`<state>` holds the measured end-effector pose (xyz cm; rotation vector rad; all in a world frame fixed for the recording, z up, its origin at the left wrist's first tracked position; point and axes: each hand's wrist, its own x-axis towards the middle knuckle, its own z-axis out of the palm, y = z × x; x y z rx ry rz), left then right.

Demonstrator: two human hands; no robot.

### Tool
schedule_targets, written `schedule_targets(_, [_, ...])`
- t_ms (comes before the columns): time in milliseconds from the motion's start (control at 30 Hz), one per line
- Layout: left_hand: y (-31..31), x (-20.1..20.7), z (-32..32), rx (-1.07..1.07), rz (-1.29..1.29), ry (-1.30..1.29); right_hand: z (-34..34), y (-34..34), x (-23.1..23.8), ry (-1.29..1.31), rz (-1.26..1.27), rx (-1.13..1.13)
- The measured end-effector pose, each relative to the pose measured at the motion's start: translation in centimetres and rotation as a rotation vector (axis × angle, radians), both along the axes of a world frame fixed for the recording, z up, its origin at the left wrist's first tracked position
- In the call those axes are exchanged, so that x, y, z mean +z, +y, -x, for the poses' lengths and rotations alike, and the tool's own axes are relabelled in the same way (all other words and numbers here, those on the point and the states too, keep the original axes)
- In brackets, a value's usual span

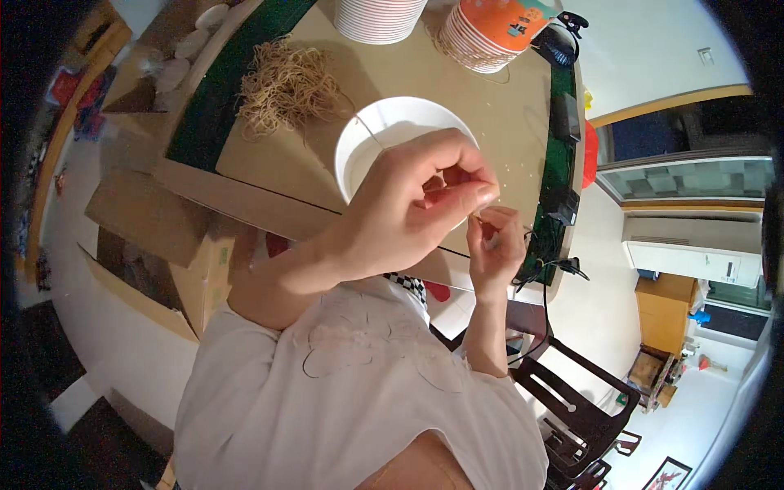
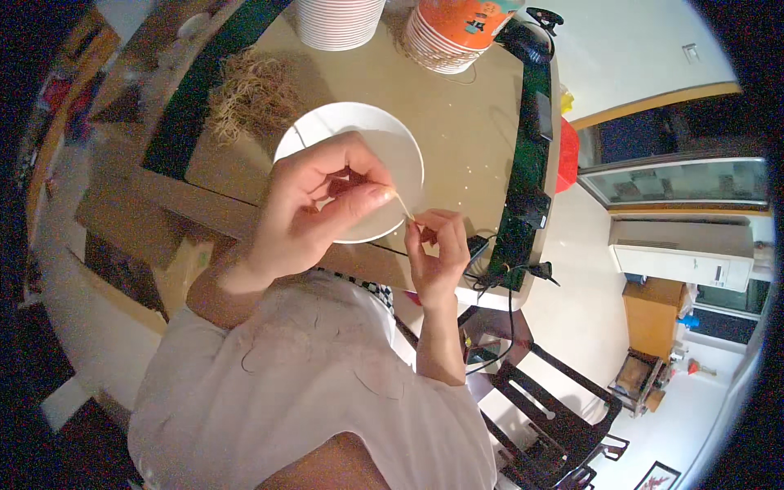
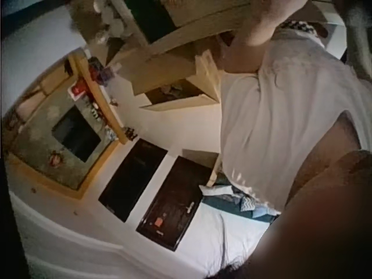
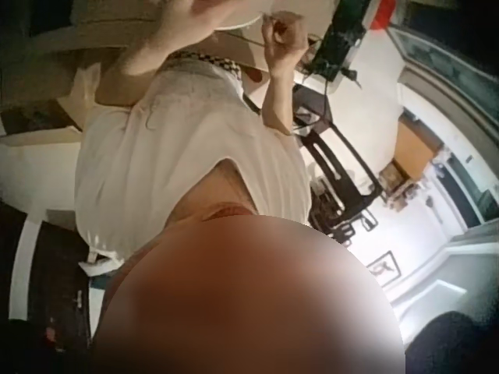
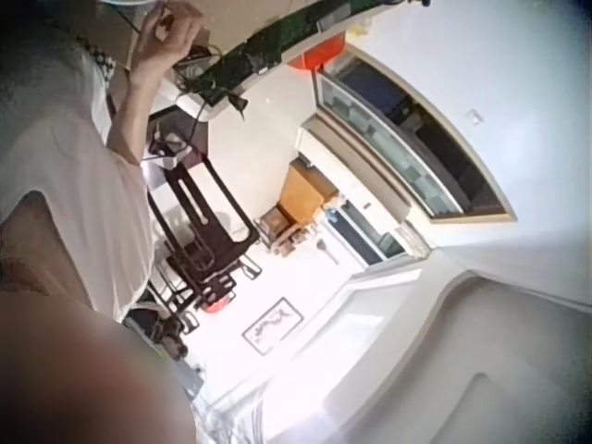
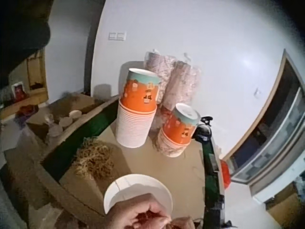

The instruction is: Putting straw filler and threading string handles into paper cups.

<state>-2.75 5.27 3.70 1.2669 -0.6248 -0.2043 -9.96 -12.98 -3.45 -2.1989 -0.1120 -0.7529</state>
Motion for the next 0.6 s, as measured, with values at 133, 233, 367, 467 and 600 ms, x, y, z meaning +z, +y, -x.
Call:
schedule_targets(133, [-0.7, 0.1, -0.4, -0.028, -0.004, 0.095, -0.4, 0.0, 0.3, 0.018, 0.006, 0.047])
schedule_targets(233, [-1.0, 0.4, -0.5, -0.026, -0.050, -0.004, -0.9, -0.2, 2.1, 0.038, -0.186, 0.009])
schedule_targets(367, [0.0, 0.4, -1.1, -0.036, -0.213, -0.229, -1.3, 0.1, 4.1, 0.154, -0.337, 0.242])
schedule_targets(467, [1.4, -1.0, -2.7, 0.442, -0.502, -0.614, -3.1, -0.1, 3.8, 0.126, -0.442, 0.064])
schedule_targets(600, [4.2, -4.3, -6.9, 0.469, -0.741, -0.430, -6.2, -1.0, 1.7, -0.003, -0.266, 0.052])
